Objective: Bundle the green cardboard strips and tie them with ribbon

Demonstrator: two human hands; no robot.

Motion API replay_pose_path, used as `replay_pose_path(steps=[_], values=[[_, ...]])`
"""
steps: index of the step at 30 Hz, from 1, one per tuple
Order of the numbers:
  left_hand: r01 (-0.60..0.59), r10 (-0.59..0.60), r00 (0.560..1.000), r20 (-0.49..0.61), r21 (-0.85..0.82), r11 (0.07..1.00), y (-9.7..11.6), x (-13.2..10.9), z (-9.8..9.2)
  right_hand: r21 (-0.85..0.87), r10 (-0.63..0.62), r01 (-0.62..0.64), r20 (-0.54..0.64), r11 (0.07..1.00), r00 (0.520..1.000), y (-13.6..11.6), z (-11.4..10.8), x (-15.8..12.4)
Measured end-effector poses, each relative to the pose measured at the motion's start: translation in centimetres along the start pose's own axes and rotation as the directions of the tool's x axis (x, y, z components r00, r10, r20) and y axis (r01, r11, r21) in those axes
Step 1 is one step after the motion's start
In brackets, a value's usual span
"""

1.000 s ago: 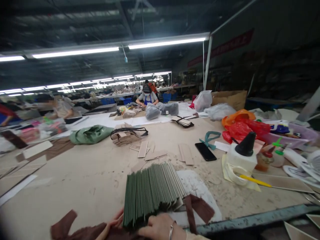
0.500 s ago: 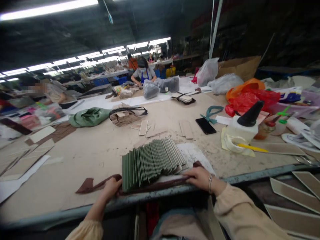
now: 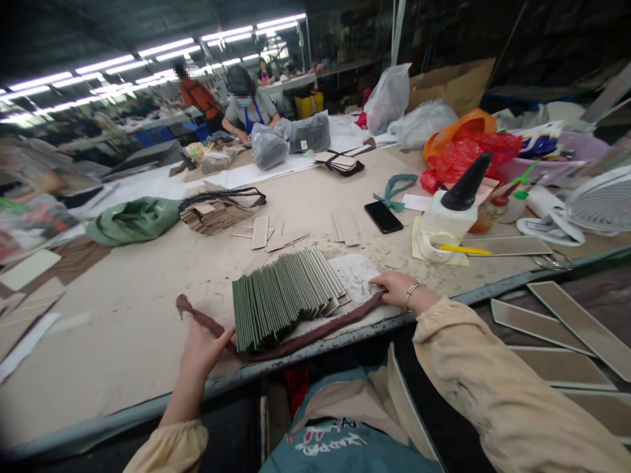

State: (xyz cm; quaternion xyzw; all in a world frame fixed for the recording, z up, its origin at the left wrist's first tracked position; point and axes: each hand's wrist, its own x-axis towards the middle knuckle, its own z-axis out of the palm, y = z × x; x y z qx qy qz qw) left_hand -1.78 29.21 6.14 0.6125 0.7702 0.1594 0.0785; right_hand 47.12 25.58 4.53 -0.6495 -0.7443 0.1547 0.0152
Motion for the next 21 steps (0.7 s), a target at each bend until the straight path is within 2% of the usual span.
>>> replay_pose_path(steps=[2,4,6,9,11,13,15,18,20,21], values=[[0.001,0.014,0.982,-0.191,0.082,0.997,0.5,-0.3,0.5,0.024,0.01,-0.01,0.007,1.0,1.0,-0.5,0.2,0.2],[-0.042,0.08,0.933,-0.351,0.117,0.992,0.5,-0.2,1.4,0.06,0.067,-0.067,0.001,0.996,0.998,-0.6,0.6,0.6],[-0.13,0.161,0.91,-0.383,0.108,0.986,-0.3,0.2,2.7,0.08,0.137,-0.136,-0.012,0.987,0.991,-0.4,0.9,1.0],[-0.284,0.289,0.927,-0.238,0.053,0.957,-2.2,1.4,4.9,0.06,0.174,-0.17,-0.055,0.984,0.983,0.1,0.8,1.6],[-0.36,0.357,0.919,-0.168,0.012,0.933,-3.2,2.0,5.9,0.033,0.163,-0.16,-0.1,0.987,0.982,0.5,0.5,1.8],[-0.42,0.413,0.896,-0.162,-0.007,0.908,-3.6,2.4,6.2,-0.034,0.122,-0.128,-0.15,0.991,0.981,0.9,0.0,1.8],[-0.447,0.441,0.884,-0.157,-0.002,0.895,-3.4,2.4,5.9,-0.105,0.089,-0.105,-0.144,0.989,0.986,1.6,-0.4,1.6],[-0.391,0.392,0.917,-0.071,0.025,0.92,-2.3,2.0,4.6,-0.147,0.166,-0.164,0.006,0.975,0.986,2.7,-1.1,1.3],[-0.279,0.279,0.96,0.037,0.007,0.96,-1.5,1.7,3.4,-0.152,0.214,-0.199,0.087,0.968,0.973,2.7,-1.8,1.3],[-0.204,0.204,0.975,0.085,-0.008,0.979,-1.1,1.7,2.8,-0.137,0.198,-0.184,0.09,0.973,0.976,2.4,-2.1,1.3]])
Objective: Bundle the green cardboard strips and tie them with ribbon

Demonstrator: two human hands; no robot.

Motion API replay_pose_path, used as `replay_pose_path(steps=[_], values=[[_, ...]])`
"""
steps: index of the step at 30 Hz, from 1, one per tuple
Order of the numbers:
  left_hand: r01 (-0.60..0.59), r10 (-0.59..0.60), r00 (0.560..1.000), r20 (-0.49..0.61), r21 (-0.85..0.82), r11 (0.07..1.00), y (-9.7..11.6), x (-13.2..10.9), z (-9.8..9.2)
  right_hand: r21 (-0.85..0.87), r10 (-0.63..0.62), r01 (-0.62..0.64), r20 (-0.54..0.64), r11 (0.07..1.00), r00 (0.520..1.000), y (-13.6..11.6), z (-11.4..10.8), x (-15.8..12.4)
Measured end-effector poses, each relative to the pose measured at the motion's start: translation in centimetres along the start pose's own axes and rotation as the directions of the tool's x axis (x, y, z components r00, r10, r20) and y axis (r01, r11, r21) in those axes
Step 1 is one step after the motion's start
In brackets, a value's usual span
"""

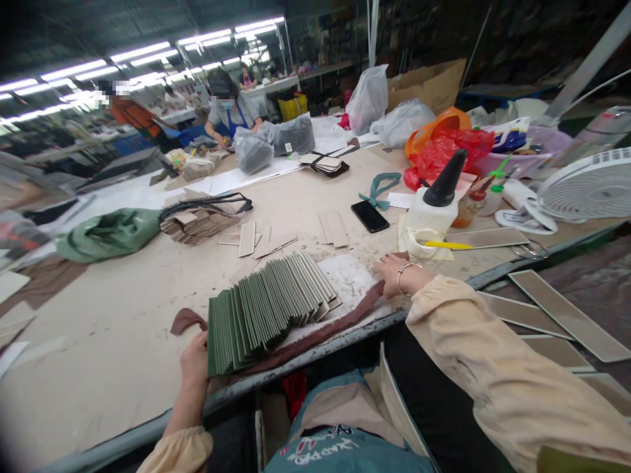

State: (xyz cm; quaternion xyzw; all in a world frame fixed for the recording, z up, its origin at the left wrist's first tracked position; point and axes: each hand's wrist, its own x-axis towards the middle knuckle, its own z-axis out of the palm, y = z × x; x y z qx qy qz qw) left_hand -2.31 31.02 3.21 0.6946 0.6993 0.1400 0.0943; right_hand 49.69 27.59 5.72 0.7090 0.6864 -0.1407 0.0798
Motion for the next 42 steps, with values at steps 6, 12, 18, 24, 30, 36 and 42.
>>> replay_pose_path(steps=[6,12,18,24,30,36,42], values=[[0.254,-0.194,0.964,0.182,-0.419,0.872,2.0,0.0,-2.4,0.27,-0.173,0.228,-0.215,0.935,0.961,-5.6,-2.2,0.3],[0.333,-0.154,0.933,0.324,-0.623,0.707,3.4,-0.6,-2.3,0.411,-0.255,0.288,-0.134,0.865,0.958,-10.8,-0.1,-0.8],[0.548,-0.184,0.836,0.516,-0.781,0.3,4.3,-1.1,-1.7,0.442,-0.039,0.109,-0.166,0.89,0.985,-11.4,2.0,-1.3],[0.588,-0.126,0.805,0.58,-0.75,0.303,4.9,-0.8,-1.6,0.525,-0.05,0.117,-0.141,0.843,0.989,-11.1,2.1,-1.7],[0.479,-0.096,0.865,0.492,-0.753,0.45,6.2,0.0,-0.8,0.639,0.097,-0.061,-0.021,0.767,0.995,-12.6,1.7,2.6],[0.428,-0.039,0.889,0.457,-0.796,0.428,7.3,0.2,-1.0,0.7,0.06,-0.048,0.007,0.713,0.998,-16.0,0.7,4.9],[0.448,-0.047,0.882,0.468,-0.807,0.385,7.6,0.3,-1.7,0.702,-0.063,0.07,-0.035,0.708,0.997,-17.8,-0.4,4.7]])
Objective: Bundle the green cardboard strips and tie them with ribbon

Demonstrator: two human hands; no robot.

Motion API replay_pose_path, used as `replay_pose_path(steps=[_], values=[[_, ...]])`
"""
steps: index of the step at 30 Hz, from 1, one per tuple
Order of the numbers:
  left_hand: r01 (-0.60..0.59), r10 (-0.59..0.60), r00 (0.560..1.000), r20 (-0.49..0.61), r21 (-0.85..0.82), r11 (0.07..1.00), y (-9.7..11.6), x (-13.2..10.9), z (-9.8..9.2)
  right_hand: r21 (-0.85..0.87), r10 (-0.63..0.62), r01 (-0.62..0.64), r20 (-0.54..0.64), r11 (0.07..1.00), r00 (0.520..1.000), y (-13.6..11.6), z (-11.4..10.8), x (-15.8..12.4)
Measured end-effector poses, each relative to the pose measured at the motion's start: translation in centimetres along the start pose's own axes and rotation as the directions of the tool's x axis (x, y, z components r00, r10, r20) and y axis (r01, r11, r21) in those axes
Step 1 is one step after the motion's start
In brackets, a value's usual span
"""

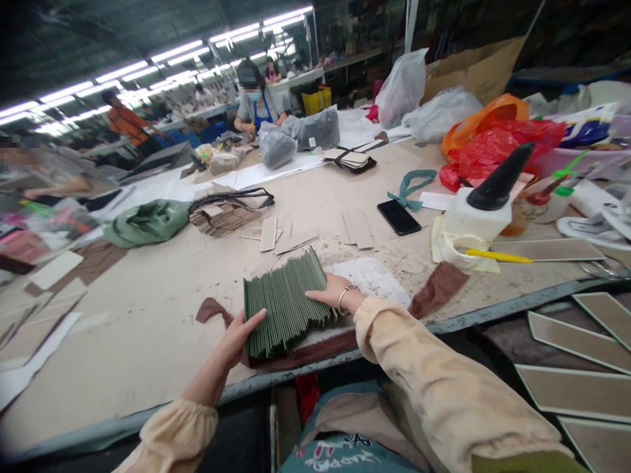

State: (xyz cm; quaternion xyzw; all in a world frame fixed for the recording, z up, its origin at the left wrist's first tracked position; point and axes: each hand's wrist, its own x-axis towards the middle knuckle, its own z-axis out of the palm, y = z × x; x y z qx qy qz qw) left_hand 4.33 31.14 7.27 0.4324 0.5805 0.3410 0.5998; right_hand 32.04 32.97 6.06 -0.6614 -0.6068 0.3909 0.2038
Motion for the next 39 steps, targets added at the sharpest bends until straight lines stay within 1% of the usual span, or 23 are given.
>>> replay_pose_path(steps=[2,5,7,11,14,17,21,26,30,33,36,39], values=[[0.025,-0.023,0.999,0.041,-0.048,0.999,0.2,0.0,0.0,0.023,-0.004,0.003,0.027,1.0,1.0,0.0,-0.2,0.3],[0.057,-0.043,0.993,0.113,-0.117,0.992,0.3,0.0,0.2,0.19,0.011,-0.028,0.088,0.981,0.996,0.5,-0.5,0.8],[0.062,-0.043,0.991,0.128,-0.145,0.987,0.2,0.0,0.3,0.299,0.019,-0.049,0.102,0.953,0.995,0.8,-0.5,1.0],[0.08,-0.05,0.99,0.135,-0.226,0.971,-0.2,0.0,0.4,0.399,0.021,-0.076,0.142,0.914,0.99,1.1,0.0,0.7],[0.099,-0.067,0.991,0.116,-0.29,0.952,-0.5,0.2,0.6,0.564,-0.004,-0.126,0.224,0.816,0.975,1.1,0.3,0.2],[0.064,-0.029,0.993,0.114,-0.32,0.945,-0.7,0.3,0.9,0.699,-0.03,-0.165,0.259,0.696,0.966,0.9,0.3,-0.2],[0.024,0.014,0.992,0.125,-0.297,0.954,-0.7,0.4,1.4,0.748,-0.025,-0.219,0.3,0.626,0.954,1.0,0.0,-0.6],[0.062,-0.019,0.99,0.14,-0.314,0.947,-0.5,0.0,1.7,0.776,-0.057,-0.221,0.313,0.591,0.948,1.1,-0.3,-1.5],[0.038,0.008,0.99,0.137,-0.33,0.943,0.1,-1.3,1.6,0.759,-0.076,-0.16,0.265,0.631,0.961,0.7,-0.5,-2.5],[0.022,0.021,0.992,0.124,-0.331,0.943,0.9,-3.2,1.0,0.753,-0.07,-0.154,0.256,0.64,0.964,-0.1,-0.3,-3.9],[0.023,0.016,0.993,0.115,-0.324,0.946,1.4,-5.7,0.1,0.754,-0.057,-0.157,0.249,0.638,0.967,-0.8,0.1,-6.5],[0.054,-0.023,0.994,0.105,-0.31,0.949,0.9,-8.4,-0.2,0.732,-0.046,-0.151,0.241,0.665,0.969,-0.7,0.5,-9.6]])
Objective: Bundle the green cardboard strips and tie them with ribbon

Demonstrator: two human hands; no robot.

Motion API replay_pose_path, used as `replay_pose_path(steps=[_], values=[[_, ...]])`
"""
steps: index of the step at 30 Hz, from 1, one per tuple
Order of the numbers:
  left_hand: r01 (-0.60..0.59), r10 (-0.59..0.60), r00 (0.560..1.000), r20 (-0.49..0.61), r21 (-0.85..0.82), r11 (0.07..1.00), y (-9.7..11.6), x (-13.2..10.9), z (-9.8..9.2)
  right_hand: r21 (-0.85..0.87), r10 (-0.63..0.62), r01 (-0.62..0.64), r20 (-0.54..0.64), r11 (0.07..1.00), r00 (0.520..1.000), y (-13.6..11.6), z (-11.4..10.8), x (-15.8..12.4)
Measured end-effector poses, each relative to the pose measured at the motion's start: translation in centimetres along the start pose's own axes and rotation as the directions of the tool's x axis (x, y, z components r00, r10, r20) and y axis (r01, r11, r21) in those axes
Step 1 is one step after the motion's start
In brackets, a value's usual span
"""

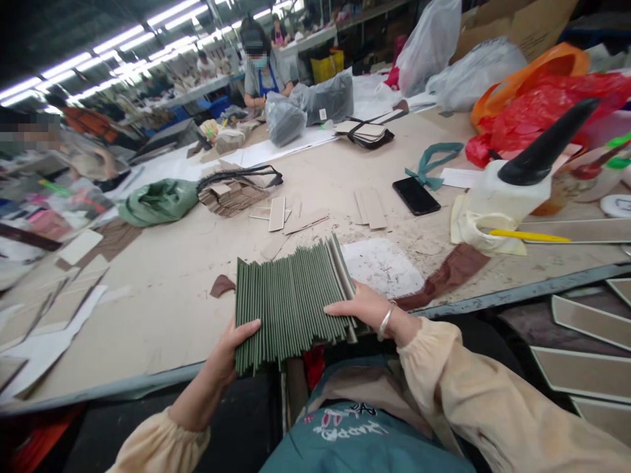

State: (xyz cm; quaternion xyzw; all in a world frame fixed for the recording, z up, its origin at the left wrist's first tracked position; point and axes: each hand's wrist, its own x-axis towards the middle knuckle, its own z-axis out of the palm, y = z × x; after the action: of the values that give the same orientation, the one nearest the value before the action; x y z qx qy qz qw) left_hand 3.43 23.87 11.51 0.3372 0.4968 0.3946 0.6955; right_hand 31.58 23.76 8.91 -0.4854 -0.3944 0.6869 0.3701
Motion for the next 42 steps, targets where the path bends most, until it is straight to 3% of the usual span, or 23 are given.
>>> replay_pose_path(steps=[5,9,13,20,26,33,38,42], values=[[0.012,-0.012,1.0,0.009,-0.005,1.0,-2.9,-1.6,0.7,-0.048,0.032,-0.036,-0.082,0.998,0.996,3.0,-0.4,-2.6],[0.04,-0.04,0.999,0.028,-0.005,0.999,-5.0,-0.7,1.1,-0.022,0.071,-0.075,-0.125,0.997,0.99,5.2,-1.1,-2.1],[0.027,-0.027,0.999,0.025,-0.002,1.0,-5.7,-0.1,0.7,0.006,0.08,-0.08,-0.135,0.997,0.988,5.5,-1.3,-1.5],[-0.029,0.028,0.999,0.042,0.009,1.0,-5.4,1.8,1.2,-0.049,0.02,-0.028,-0.154,0.998,0.988,3.8,-2.1,-0.1],[-0.056,0.057,0.994,0.097,-0.014,0.998,-4.5,5.3,2.2,0.057,0.084,-0.075,-0.175,0.996,0.981,1.9,-3.5,2.0],[-0.126,0.124,0.985,0.117,0.008,0.992,-2.8,9.4,3.2,0.022,0.033,-0.029,-0.215,0.999,0.976,0.2,-5.0,5.0],[-0.133,0.13,0.985,0.116,0.019,0.991,-1.7,8.5,3.7,-0.062,-0.029,0.019,-0.175,0.998,0.984,-0.7,-5.3,4.9],[-0.179,0.176,0.979,0.104,0.019,0.984,-2.1,6.8,3.9,-0.13,-0.061,0.042,-0.148,0.991,0.987,-0.1,-5.7,3.6]])
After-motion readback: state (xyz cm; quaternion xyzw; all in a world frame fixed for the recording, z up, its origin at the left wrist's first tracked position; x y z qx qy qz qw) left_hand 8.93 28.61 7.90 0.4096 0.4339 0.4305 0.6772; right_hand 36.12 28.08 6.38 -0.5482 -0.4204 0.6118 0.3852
